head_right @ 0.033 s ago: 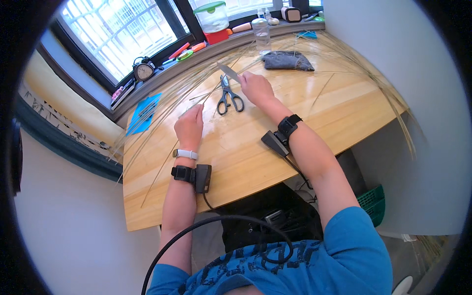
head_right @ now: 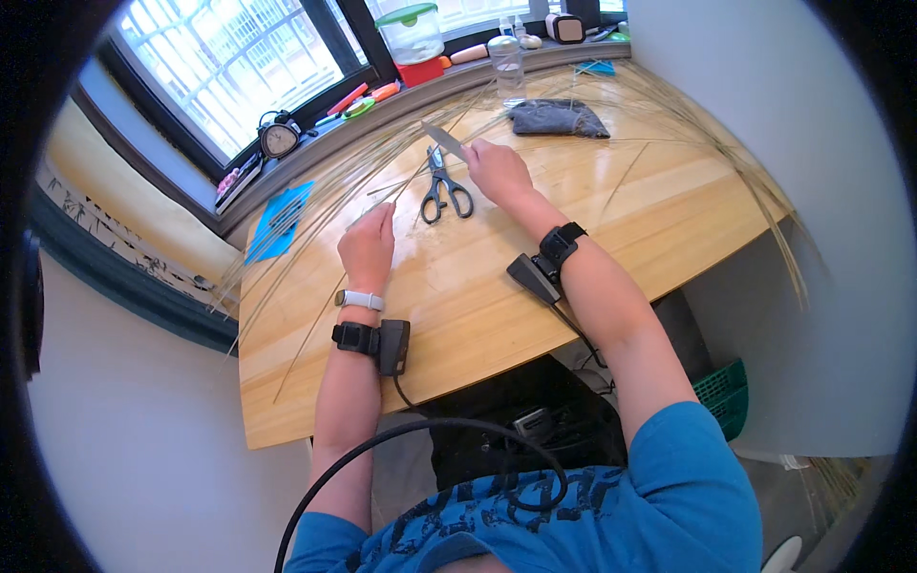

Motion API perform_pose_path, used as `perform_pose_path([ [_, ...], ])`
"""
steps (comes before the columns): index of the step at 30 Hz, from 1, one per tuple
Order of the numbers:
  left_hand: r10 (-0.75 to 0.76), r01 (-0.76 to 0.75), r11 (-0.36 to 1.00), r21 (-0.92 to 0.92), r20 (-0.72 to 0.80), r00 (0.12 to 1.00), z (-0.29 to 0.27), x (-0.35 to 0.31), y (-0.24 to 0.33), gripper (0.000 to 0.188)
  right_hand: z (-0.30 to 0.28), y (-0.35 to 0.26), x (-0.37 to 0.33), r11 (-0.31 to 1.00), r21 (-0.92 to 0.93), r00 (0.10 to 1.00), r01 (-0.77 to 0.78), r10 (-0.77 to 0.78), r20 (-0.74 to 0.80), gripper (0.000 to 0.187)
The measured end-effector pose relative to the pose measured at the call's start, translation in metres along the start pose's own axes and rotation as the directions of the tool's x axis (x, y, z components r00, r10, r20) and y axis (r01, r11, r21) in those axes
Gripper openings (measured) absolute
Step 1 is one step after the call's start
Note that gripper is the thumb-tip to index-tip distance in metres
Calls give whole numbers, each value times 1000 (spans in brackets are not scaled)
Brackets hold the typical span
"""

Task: The person is using a knife to scrape and thin out reeds or bamboo strips on a wooden table.

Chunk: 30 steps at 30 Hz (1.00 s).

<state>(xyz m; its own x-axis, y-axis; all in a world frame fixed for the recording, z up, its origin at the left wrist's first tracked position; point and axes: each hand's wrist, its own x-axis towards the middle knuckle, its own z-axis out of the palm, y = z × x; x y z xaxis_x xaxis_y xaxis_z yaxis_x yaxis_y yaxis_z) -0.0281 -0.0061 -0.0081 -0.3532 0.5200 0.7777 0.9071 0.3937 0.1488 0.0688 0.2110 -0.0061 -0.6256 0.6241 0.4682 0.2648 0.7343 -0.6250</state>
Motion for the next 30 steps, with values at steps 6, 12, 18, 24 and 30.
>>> perform_pose_path([
  [6,11,-11,1000,21,-13,1000,1,-1,-3,13,0,-17,-13,968,149,957,203,-229,179,31],
  [12,-59,60,998,-24,54,997,-1,-2,1,17,8,-19,-18,972,19,969,232,-233,77,30],
  [18,-29,31,999,-35,48,998,1,0,1,17,-5,-8,-5,997,-79,1000,-8,9,2,33],
  [24,-25,26,1000,-18,65,998,3,-1,-2,17,4,-31,-19,959,109,920,261,-281,273,33],
  [30,6,-5,1000,-24,47,999,3,-1,-2,17,-3,-11,-8,986,-168,1000,7,-2,29,34],
])
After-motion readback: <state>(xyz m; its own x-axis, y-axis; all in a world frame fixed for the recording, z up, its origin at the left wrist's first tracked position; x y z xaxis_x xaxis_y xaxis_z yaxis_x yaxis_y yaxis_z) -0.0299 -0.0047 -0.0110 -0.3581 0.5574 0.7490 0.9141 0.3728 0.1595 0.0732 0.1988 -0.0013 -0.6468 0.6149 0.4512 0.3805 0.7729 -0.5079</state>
